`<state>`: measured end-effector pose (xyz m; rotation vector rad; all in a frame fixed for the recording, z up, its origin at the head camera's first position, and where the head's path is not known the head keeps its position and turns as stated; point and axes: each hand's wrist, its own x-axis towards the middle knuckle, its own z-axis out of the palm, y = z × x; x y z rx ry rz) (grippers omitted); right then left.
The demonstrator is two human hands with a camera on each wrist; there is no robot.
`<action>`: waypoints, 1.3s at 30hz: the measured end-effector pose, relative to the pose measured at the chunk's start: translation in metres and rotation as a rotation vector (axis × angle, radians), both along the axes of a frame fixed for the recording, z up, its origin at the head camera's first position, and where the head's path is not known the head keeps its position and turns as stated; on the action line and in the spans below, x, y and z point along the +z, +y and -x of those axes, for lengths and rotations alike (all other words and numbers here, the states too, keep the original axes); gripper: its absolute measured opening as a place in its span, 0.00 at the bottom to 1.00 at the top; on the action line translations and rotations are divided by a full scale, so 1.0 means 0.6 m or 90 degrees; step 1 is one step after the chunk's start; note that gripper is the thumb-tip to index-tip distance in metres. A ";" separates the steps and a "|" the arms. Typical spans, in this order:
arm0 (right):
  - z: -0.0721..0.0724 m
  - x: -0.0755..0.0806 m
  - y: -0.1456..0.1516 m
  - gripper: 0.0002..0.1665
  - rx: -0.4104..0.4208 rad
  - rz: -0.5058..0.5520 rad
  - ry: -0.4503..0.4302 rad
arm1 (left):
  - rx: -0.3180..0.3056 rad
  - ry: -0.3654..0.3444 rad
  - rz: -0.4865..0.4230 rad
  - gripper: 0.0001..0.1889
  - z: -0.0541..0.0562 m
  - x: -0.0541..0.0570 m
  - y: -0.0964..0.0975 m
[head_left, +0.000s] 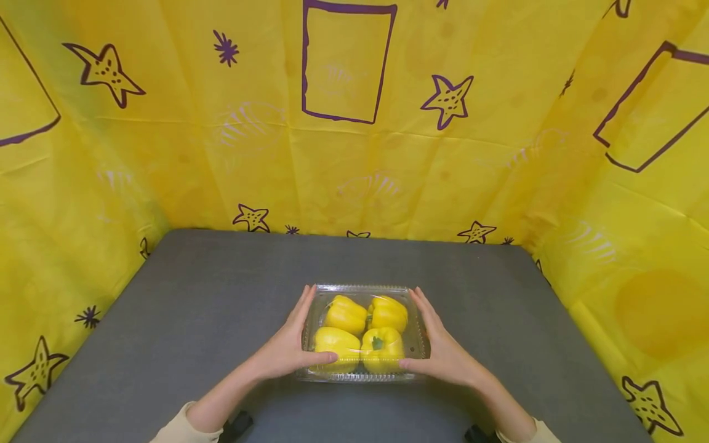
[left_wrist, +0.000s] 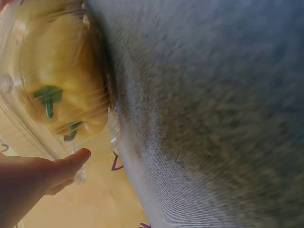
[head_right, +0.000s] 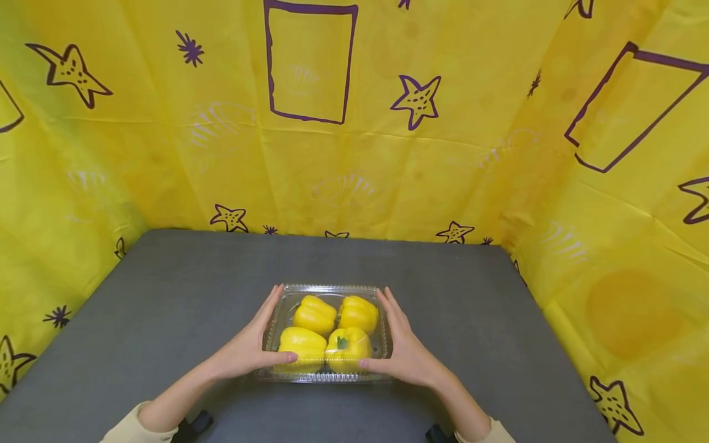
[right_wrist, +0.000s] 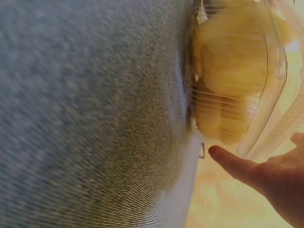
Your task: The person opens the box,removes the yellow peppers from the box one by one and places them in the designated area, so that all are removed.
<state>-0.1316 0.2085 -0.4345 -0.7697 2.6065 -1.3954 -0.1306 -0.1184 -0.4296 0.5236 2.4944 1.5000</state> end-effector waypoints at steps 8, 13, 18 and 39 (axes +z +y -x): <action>-0.015 -0.010 0.002 0.75 0.011 -0.030 0.049 | -0.020 0.016 0.053 0.71 -0.023 -0.010 0.002; -0.020 -0.014 0.003 0.78 0.027 -0.034 0.053 | -0.019 0.026 0.057 0.74 -0.030 -0.012 0.006; -0.023 -0.015 0.002 0.79 0.034 -0.036 0.061 | -0.016 0.034 0.057 0.75 -0.034 -0.013 0.009; -0.013 -0.020 -0.004 0.64 -0.009 -0.058 0.149 | 0.065 0.151 0.123 0.72 -0.034 -0.015 0.027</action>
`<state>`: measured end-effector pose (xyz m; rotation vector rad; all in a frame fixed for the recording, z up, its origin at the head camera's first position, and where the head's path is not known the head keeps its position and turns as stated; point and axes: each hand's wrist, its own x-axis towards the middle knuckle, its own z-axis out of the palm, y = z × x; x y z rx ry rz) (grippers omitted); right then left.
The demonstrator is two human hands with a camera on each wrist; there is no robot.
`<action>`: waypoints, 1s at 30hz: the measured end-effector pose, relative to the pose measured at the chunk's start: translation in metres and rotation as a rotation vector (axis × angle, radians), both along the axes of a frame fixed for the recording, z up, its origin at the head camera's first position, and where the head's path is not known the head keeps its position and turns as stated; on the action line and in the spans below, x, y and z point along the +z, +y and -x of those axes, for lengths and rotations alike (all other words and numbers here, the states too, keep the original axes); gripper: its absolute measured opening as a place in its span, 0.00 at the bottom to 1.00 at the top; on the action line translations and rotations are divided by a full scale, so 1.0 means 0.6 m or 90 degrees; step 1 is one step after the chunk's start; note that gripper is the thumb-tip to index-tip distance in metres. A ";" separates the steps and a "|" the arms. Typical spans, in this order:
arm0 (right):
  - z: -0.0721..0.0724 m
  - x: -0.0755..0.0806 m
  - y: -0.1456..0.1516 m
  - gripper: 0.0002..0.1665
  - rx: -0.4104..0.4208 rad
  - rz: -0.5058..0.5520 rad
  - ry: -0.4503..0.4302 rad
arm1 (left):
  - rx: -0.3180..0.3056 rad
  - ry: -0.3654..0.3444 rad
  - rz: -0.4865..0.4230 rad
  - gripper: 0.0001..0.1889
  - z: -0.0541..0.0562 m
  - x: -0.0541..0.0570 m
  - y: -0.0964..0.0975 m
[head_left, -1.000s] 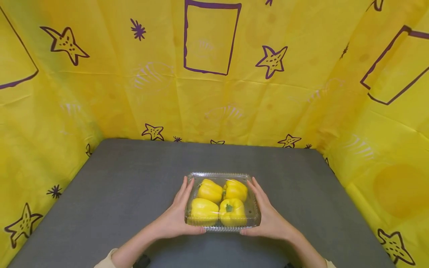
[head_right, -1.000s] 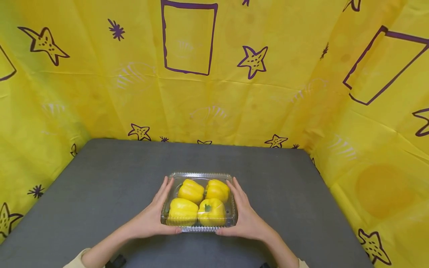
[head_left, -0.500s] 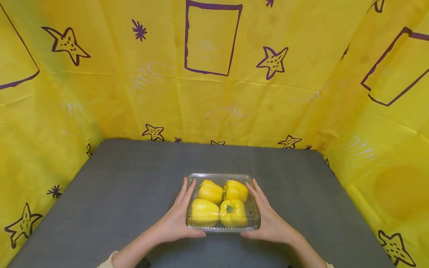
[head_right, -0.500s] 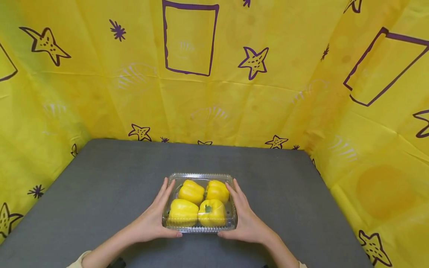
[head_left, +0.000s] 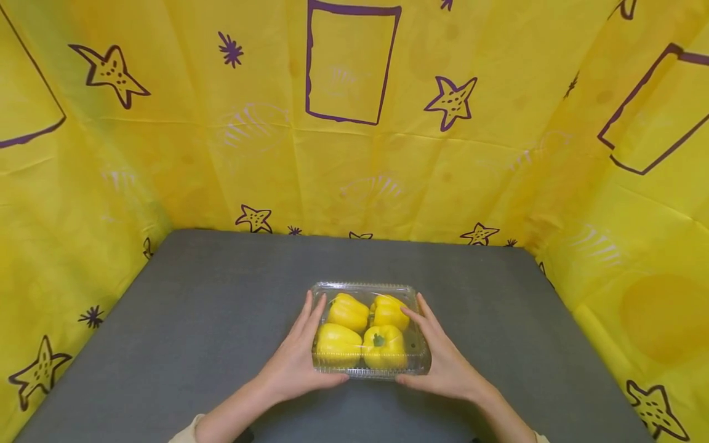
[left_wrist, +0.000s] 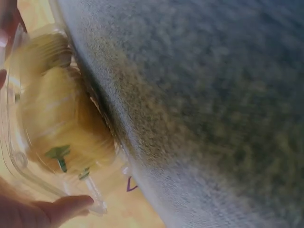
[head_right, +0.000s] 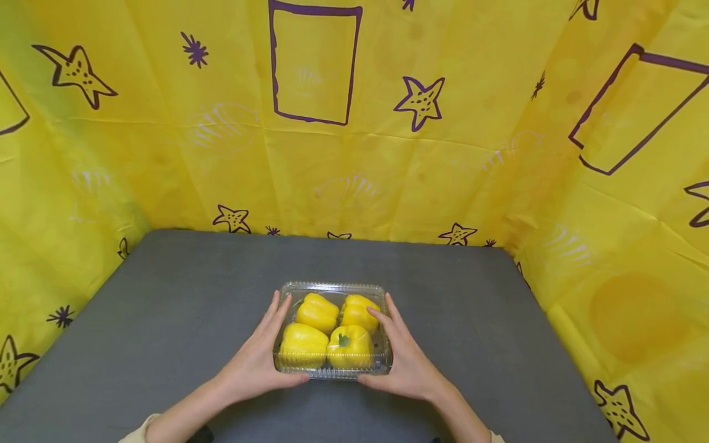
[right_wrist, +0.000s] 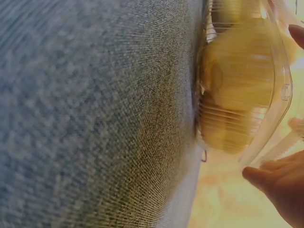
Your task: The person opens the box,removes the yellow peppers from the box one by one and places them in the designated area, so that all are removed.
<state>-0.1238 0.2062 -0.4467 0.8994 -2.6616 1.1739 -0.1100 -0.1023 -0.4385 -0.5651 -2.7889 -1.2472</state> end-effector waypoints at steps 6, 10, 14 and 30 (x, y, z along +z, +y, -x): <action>-0.001 0.004 -0.001 0.64 -0.014 -0.011 0.011 | 0.038 0.093 0.066 0.70 -0.004 -0.003 0.012; 0.000 0.005 -0.002 0.64 -0.024 -0.012 0.015 | 0.058 0.134 0.102 0.69 -0.005 -0.003 0.020; 0.000 0.003 -0.004 0.64 -0.033 -0.009 0.021 | 0.068 0.168 0.127 0.68 -0.006 -0.005 0.024; 0.000 0.001 -0.005 0.64 -0.028 0.007 0.009 | 0.014 0.212 0.141 0.64 -0.001 -0.010 0.010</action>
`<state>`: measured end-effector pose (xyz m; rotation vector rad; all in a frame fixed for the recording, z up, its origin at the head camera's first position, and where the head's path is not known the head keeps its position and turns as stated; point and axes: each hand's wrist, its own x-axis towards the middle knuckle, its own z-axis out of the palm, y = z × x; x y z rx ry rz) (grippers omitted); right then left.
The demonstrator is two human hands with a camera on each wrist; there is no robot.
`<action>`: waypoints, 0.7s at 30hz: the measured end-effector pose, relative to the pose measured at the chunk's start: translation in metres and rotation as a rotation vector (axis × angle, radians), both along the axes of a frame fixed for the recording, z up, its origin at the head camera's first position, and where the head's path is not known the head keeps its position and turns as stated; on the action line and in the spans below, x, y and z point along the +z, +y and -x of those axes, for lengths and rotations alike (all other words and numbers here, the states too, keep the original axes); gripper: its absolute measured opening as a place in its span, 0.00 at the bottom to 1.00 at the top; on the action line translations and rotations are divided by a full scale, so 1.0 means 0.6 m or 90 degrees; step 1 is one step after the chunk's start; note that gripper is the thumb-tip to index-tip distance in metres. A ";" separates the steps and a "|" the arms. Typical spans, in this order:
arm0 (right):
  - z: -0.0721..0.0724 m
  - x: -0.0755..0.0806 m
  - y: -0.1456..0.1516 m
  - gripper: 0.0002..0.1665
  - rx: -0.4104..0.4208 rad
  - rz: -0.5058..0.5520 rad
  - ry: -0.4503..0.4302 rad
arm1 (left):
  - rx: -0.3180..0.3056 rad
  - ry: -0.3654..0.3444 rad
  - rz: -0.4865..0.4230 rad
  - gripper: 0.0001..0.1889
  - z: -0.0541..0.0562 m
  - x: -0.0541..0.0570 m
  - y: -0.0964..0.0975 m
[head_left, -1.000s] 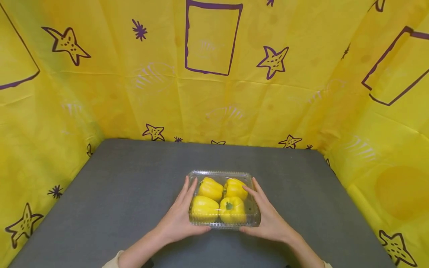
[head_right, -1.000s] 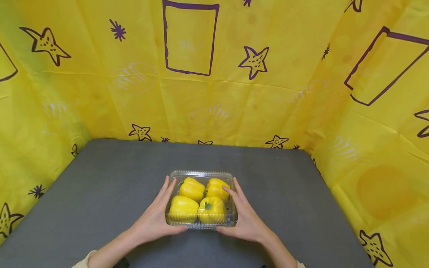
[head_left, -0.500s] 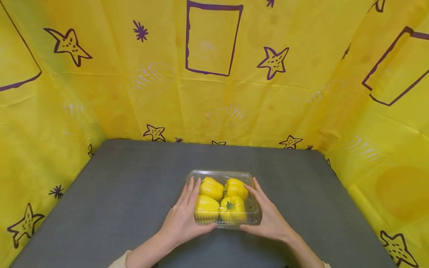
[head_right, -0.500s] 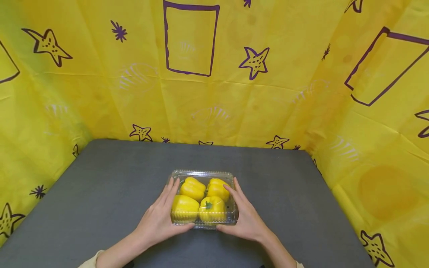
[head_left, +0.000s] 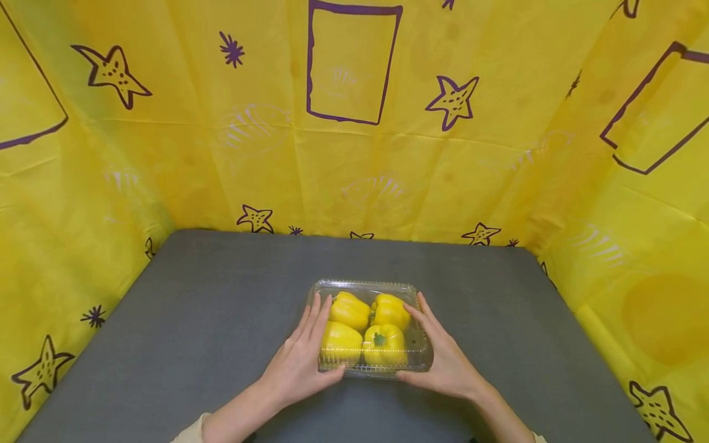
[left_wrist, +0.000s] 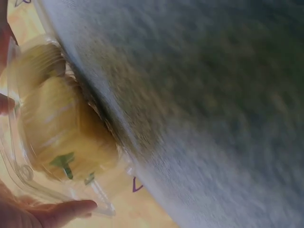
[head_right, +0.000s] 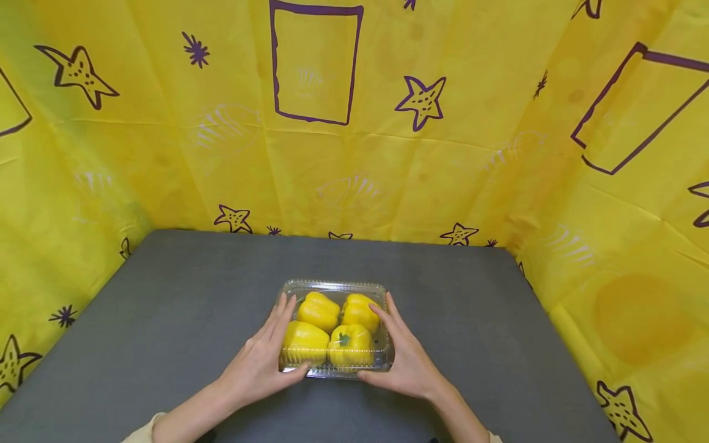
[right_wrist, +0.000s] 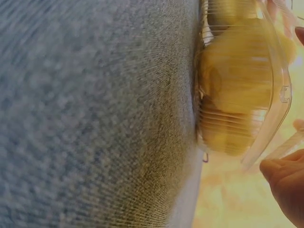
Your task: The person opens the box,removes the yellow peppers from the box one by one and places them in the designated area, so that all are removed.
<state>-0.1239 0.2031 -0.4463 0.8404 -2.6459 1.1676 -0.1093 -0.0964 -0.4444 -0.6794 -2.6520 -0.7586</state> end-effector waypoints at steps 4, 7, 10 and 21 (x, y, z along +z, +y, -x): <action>0.001 -0.002 0.002 0.65 0.006 0.001 -0.004 | -0.028 -0.006 -0.003 0.65 0.001 0.000 -0.008; 0.002 -0.004 0.003 0.64 0.015 0.005 -0.009 | -0.033 -0.020 -0.024 0.66 0.002 0.000 -0.013; 0.001 -0.005 0.005 0.63 0.021 0.008 -0.018 | -0.021 -0.046 -0.061 0.69 0.001 -0.001 -0.016; 0.002 -0.003 0.006 0.63 0.033 0.006 -0.033 | 0.042 -0.118 -0.093 0.68 -0.002 -0.001 -0.015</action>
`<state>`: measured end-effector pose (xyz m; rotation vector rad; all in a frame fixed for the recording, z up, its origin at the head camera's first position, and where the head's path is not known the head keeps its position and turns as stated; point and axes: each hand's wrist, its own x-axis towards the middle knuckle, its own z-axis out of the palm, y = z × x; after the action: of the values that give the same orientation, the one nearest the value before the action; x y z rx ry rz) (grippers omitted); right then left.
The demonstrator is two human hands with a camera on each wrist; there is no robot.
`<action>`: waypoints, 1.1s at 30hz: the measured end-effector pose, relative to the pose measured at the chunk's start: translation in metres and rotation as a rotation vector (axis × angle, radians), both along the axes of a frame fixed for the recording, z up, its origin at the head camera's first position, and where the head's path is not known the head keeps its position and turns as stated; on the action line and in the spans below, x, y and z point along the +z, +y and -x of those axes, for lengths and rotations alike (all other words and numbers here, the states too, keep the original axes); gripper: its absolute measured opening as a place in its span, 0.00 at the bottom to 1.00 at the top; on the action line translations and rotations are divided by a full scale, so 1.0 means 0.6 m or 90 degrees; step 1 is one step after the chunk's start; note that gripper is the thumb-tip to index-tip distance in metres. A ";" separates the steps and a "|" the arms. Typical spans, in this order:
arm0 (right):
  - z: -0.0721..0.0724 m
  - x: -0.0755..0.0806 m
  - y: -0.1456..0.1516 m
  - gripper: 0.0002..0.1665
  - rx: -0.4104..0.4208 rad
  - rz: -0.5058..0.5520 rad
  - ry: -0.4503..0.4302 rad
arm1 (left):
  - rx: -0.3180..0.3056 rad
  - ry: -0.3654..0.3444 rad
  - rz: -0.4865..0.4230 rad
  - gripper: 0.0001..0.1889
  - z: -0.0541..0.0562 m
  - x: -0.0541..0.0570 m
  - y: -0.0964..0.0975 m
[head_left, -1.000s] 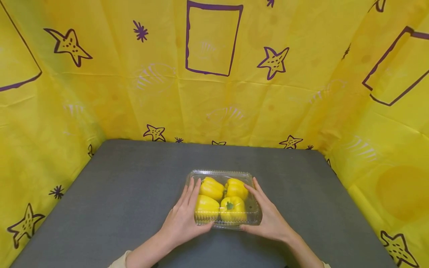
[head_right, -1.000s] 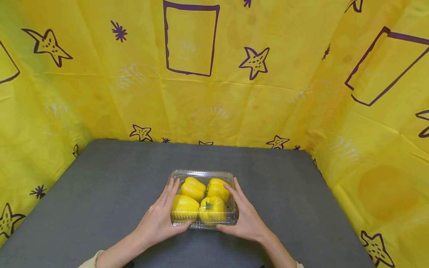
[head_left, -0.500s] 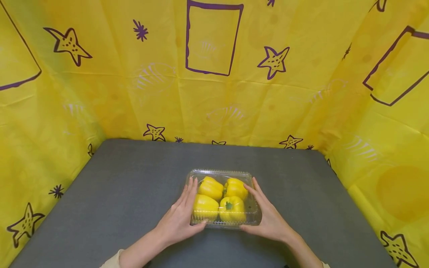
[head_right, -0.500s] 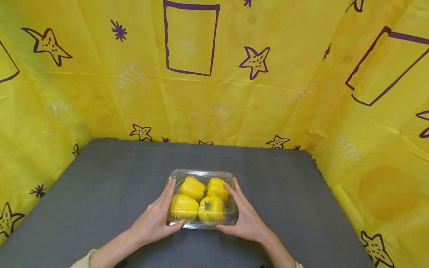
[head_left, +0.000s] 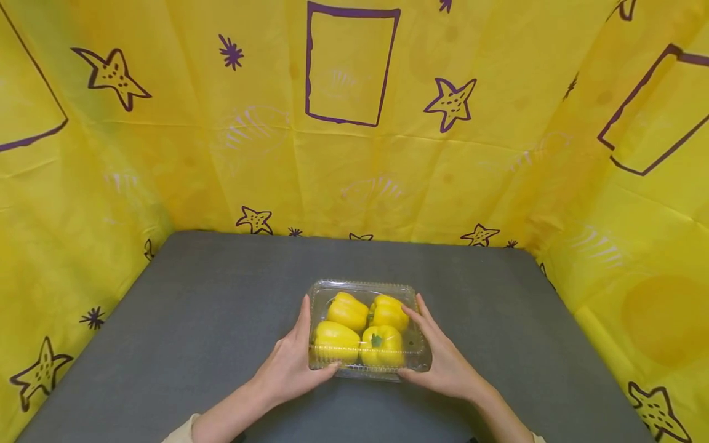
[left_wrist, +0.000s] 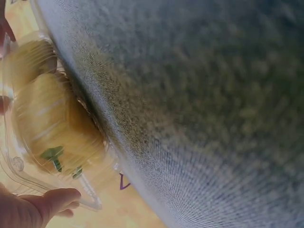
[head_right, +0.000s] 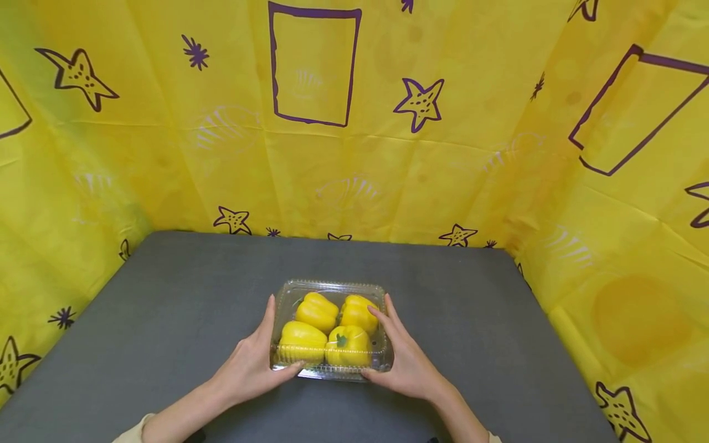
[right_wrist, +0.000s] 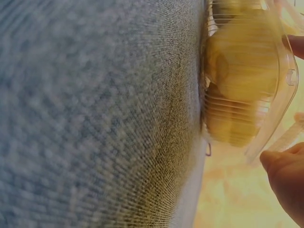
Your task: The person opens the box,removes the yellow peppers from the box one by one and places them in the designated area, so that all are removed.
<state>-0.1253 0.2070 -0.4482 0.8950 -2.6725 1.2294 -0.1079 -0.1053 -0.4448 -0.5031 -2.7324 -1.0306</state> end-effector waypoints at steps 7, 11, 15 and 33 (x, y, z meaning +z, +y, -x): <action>0.001 -0.004 0.001 0.62 0.004 0.002 -0.002 | -0.022 0.002 0.014 0.63 0.001 0.000 -0.004; 0.002 -0.005 0.001 0.62 0.007 -0.001 0.004 | -0.036 0.013 0.030 0.61 0.001 -0.002 -0.007; 0.004 -0.004 0.002 0.61 0.013 -0.005 0.007 | -0.048 0.035 0.044 0.59 0.000 -0.004 -0.010; 0.008 -0.003 0.008 0.59 0.027 -0.022 -0.014 | -0.128 0.055 0.067 0.51 0.002 -0.007 -0.026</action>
<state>-0.1303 0.2120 -0.4502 0.9540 -2.7127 1.2125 -0.1088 -0.1209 -0.4490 -0.8346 -2.7117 -0.8861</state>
